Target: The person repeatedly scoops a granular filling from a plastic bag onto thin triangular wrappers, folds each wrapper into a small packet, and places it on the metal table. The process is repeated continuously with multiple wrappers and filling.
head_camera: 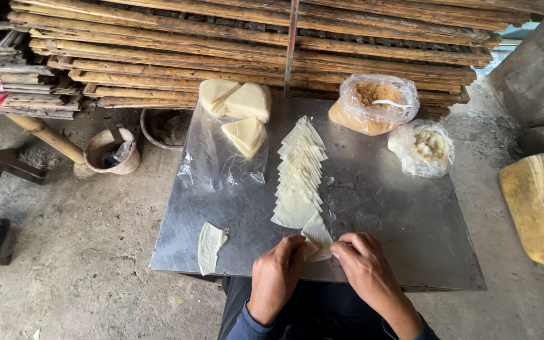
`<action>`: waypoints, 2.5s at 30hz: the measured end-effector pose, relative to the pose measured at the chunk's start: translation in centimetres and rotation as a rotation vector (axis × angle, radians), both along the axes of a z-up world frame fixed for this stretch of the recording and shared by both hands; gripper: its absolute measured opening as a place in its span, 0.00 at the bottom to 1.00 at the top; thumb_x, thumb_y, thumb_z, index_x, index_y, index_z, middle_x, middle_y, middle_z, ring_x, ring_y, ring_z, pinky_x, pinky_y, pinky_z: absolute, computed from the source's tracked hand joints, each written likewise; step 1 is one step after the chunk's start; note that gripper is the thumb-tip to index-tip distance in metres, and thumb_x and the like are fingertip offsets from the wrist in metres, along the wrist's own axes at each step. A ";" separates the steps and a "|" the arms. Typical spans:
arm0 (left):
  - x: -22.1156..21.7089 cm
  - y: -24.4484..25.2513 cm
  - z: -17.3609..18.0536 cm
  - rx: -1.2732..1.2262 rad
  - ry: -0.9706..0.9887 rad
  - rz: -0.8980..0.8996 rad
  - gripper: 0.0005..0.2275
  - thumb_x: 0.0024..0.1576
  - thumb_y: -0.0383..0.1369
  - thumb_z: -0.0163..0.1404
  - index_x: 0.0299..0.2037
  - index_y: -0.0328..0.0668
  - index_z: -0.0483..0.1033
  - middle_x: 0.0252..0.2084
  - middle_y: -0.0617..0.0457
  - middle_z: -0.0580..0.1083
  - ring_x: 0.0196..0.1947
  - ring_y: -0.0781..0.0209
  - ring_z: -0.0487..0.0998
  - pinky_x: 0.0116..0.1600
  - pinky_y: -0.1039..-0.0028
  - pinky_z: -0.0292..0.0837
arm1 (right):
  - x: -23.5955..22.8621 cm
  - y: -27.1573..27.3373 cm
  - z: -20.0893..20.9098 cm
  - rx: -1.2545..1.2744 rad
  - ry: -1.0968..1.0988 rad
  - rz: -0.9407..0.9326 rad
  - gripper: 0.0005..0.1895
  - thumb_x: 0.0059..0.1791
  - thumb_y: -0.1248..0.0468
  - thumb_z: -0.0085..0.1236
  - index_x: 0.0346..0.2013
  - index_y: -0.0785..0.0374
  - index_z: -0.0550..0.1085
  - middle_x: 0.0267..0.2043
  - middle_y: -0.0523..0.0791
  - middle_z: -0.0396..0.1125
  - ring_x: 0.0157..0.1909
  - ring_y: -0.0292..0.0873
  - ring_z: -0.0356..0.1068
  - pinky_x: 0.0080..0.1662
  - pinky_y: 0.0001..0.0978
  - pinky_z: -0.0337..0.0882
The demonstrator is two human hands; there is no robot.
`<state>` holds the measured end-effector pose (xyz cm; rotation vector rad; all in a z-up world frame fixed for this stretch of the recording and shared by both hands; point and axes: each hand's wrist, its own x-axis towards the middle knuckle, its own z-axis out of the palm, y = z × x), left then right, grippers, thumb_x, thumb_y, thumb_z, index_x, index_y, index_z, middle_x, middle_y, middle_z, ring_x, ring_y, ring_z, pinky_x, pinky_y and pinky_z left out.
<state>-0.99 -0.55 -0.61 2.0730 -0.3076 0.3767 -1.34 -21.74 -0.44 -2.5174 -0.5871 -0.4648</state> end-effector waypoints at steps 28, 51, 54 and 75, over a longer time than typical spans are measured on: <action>0.4 -0.2 0.4 0.174 -0.038 -0.090 0.06 0.54 0.30 0.58 0.41 0.44 0.82 0.43 0.55 0.79 0.40 0.54 0.81 0.42 0.68 0.78 | -0.3 2.5 -1.1 0.290 0.023 -0.081 0.11 0.49 0.69 0.59 0.47 0.61 0.76 0.45 0.45 0.75 0.48 0.48 0.74 0.50 0.36 0.73; 1.1 0.8 -0.1 0.280 -0.125 -0.265 0.10 0.56 0.30 0.57 0.46 0.36 0.79 0.46 0.48 0.77 0.43 0.49 0.80 0.45 0.67 0.78 | 0.2 1.3 0.0 -0.078 -0.077 0.080 0.16 0.48 0.62 0.61 0.50 0.58 0.78 0.47 0.38 0.75 0.51 0.40 0.71 0.59 0.42 0.57; 1.1 0.8 -0.2 0.249 -0.118 -0.243 0.09 0.57 0.28 0.56 0.46 0.36 0.80 0.45 0.48 0.77 0.43 0.49 0.80 0.46 0.66 0.77 | 0.2 1.2 0.2 -0.049 -0.089 0.095 0.18 0.45 0.60 0.63 0.50 0.59 0.77 0.46 0.40 0.75 0.50 0.41 0.71 0.59 0.45 0.56; 1.4 0.9 0.3 0.248 -0.050 -0.343 0.07 0.59 0.28 0.54 0.45 0.34 0.78 0.42 0.46 0.74 0.41 0.48 0.79 0.45 0.66 0.78 | -0.5 2.0 -1.3 0.057 0.065 -0.003 0.08 0.49 0.67 0.57 0.43 0.61 0.76 0.39 0.44 0.69 0.45 0.44 0.70 0.54 0.41 0.63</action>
